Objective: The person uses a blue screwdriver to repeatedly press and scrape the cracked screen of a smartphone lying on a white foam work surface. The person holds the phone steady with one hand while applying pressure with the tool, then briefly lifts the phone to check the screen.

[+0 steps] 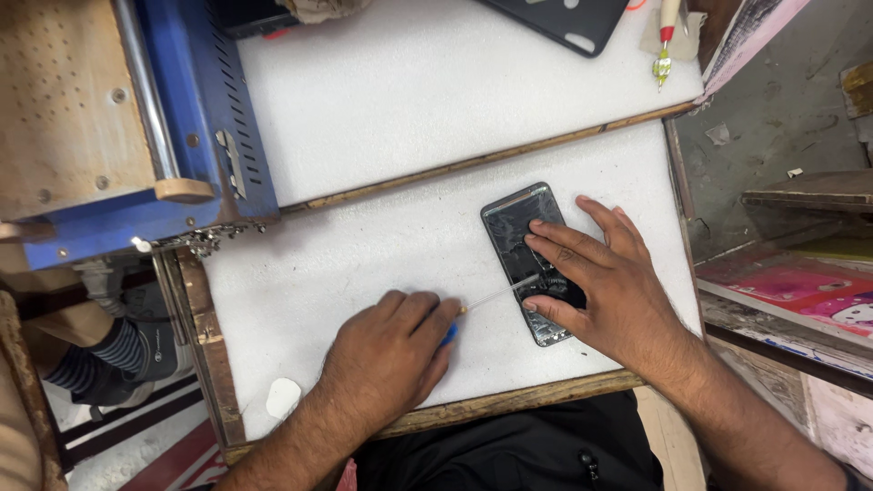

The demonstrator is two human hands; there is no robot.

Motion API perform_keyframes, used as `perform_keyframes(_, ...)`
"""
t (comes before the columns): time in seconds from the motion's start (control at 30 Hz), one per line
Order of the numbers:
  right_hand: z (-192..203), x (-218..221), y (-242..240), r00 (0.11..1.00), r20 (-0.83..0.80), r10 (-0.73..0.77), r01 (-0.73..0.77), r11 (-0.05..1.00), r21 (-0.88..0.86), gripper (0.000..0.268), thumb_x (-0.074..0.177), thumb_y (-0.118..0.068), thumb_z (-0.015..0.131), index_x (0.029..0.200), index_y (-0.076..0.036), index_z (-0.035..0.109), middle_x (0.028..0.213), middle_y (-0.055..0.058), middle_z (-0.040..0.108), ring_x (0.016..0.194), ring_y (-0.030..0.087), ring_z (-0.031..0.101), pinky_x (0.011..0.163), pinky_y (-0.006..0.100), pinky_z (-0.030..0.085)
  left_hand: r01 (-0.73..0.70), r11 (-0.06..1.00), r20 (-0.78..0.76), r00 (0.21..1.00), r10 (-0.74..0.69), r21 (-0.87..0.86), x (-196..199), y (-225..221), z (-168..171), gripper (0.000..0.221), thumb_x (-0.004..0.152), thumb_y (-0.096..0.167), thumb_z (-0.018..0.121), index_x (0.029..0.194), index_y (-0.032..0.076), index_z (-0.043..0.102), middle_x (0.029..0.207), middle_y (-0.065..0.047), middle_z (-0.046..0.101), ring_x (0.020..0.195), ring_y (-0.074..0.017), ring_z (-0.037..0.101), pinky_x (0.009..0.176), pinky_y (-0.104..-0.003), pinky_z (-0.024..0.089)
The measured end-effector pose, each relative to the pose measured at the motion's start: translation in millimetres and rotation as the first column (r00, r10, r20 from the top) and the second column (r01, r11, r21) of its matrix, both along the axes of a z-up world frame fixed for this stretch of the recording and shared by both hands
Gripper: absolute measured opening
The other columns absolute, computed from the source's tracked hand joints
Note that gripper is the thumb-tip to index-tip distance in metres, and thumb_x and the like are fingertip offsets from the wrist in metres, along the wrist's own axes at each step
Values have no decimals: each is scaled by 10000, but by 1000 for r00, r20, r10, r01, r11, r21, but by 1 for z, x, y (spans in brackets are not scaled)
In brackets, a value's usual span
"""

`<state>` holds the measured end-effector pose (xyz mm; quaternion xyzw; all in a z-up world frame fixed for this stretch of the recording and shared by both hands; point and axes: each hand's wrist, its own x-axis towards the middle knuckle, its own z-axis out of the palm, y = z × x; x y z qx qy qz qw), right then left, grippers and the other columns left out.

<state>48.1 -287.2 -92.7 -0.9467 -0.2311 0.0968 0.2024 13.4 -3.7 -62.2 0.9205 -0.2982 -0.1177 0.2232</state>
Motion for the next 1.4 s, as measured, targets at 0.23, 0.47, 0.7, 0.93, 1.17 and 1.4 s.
perform_keyframes(0.23, 44, 22, 9, 989, 43, 144, -139, 984, -113, 751, 692, -529, 774, 1315, -125, 658, 1336, 46, 622, 1268, 273, 525, 1067, 476, 419, -36, 997, -251, 968, 17, -73, -1, 19, 30, 485, 850, 216, 757, 1299, 61, 656, 1173, -140, 678, 975, -272, 680, 769, -416, 608)
perform_keyframes(0.47, 67, 66, 13, 961, -86, 261, -272, 949, -158, 274, 865, -335, 735, 1088, -176, 748, 1072, 15, 712, 981, 280, 662, 866, 429, 551, -121, 977, -209, 974, 84, -175, -2, 27, 61, 500, 835, 224, 758, 1307, 83, 670, 1194, -123, 695, 1049, -286, 703, 859, -424, 613)
perform_keyframes(0.7, 74, 32, -3, 951, 262, 162, -209, 965, 161, 271, 923, -342, 704, 1065, -114, 740, 1054, 60, 739, 918, 257, 723, 750, 409, 589, -139, 990, -436, 892, 121, -9, -3, 14, 66, 551, 885, 265, 720, 1404, 120, 605, 1329, -128, 645, 1061, -288, 721, 892, -403, 611)
perform_keyframes(0.93, 68, -14, -38, 875, 101, 473, -482, 835, 267, 222, 893, -297, 775, 863, -85, 718, 888, 26, 719, 762, 225, 697, 633, 399, 557, 69, 961, -493, 847, -198, -267, -8, -9, 64, 442, 967, 277, 699, 1353, 70, 633, 1202, -155, 727, 1136, -308, 708, 970, -435, 578)
perform_keyframes(1.17, 74, -31, -80, 890, -33, 455, -420, 845, 331, 243, 957, -316, 762, 867, -106, 679, 897, -23, 697, 736, 169, 664, 633, 355, 519, 190, 952, -627, 718, -301, -239, 3, -24, 71, 475, 1027, 356, 627, 1421, 99, 565, 1073, -152, 673, 1019, -292, 703, 903, -430, 600)
perform_keyframes(1.4, 47, -24, -164, 882, 414, 224, -329, 923, 200, 123, 987, -135, 620, 964, -17, 647, 783, 50, 672, 765, 228, 708, 675, 371, 618, 92, 958, -381, 904, -194, -271, 13, -13, 61, 446, 973, 290, 685, 1366, 91, 615, 1144, -139, 721, 1010, -303, 738, 879, -416, 628)
